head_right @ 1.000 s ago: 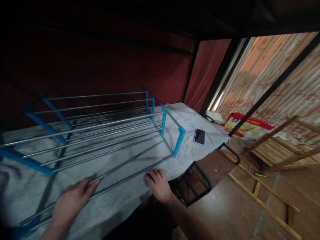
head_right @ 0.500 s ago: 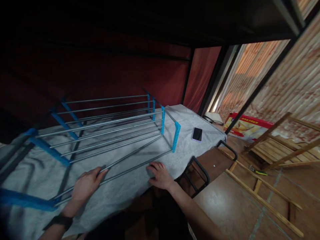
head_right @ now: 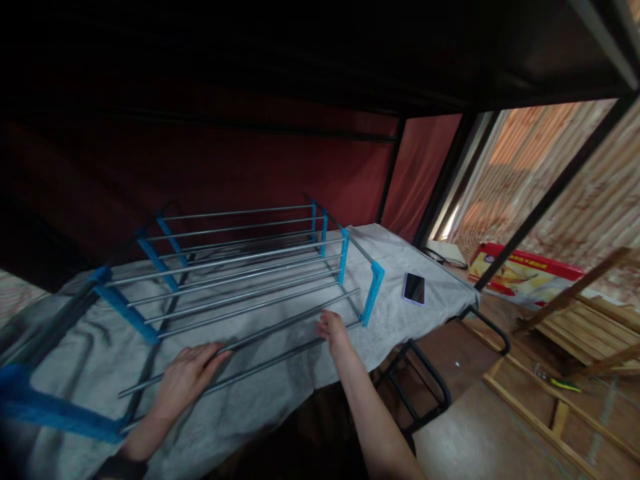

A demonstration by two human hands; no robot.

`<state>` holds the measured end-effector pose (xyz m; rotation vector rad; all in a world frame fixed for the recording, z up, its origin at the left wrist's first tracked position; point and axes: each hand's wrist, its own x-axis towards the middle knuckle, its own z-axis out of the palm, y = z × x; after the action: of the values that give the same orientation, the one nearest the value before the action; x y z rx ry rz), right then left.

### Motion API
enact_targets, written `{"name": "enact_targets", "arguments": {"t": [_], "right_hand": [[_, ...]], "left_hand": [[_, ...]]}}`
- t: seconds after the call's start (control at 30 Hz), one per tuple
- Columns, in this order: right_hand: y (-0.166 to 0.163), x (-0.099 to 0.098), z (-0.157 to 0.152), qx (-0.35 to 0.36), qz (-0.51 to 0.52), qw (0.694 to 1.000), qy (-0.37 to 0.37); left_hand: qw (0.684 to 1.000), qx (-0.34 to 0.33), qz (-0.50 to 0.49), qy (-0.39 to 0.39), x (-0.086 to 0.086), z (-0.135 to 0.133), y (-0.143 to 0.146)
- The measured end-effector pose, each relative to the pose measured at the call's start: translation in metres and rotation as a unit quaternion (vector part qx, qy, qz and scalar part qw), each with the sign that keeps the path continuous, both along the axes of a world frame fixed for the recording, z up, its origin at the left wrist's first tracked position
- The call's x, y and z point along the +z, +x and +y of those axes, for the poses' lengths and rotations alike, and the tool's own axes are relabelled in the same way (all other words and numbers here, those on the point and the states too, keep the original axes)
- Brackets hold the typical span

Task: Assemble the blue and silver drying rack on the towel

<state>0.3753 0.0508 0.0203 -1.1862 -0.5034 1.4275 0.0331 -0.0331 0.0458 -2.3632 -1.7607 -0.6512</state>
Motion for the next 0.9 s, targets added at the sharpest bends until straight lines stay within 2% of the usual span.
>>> {"name": "enact_targets", "arguments": {"t": [0.17, 0.37, 0.5, 0.63, 0.9], "right_hand": [[0.013, 0.011, 0.022, 0.024, 0.120, 0.992, 0.018], [0.008, 0.000, 0.029, 0.036, 0.116, 0.992, 0.044], [-0.009, -0.007, 0.024, 0.069, 0.140, 0.987, 0.038], [-0.032, -0.008, 0.020, 0.099, 0.148, 0.983, 0.041], [-0.094, 0.002, 0.002, 0.135, 0.179, 0.967, 0.120]], "left_hand": [[0.999, 0.016, -0.011, -0.026, -0.003, 0.006, -0.012], [0.997, 0.015, 0.017, -0.079, -0.001, 0.025, -0.008], [0.997, 0.017, 0.013, -0.073, 0.003, 0.032, 0.012], [0.997, 0.016, 0.012, -0.073, 0.000, 0.030, 0.028], [0.996, 0.061, 0.025, -0.061, -0.005, 0.031, 0.018]]}}
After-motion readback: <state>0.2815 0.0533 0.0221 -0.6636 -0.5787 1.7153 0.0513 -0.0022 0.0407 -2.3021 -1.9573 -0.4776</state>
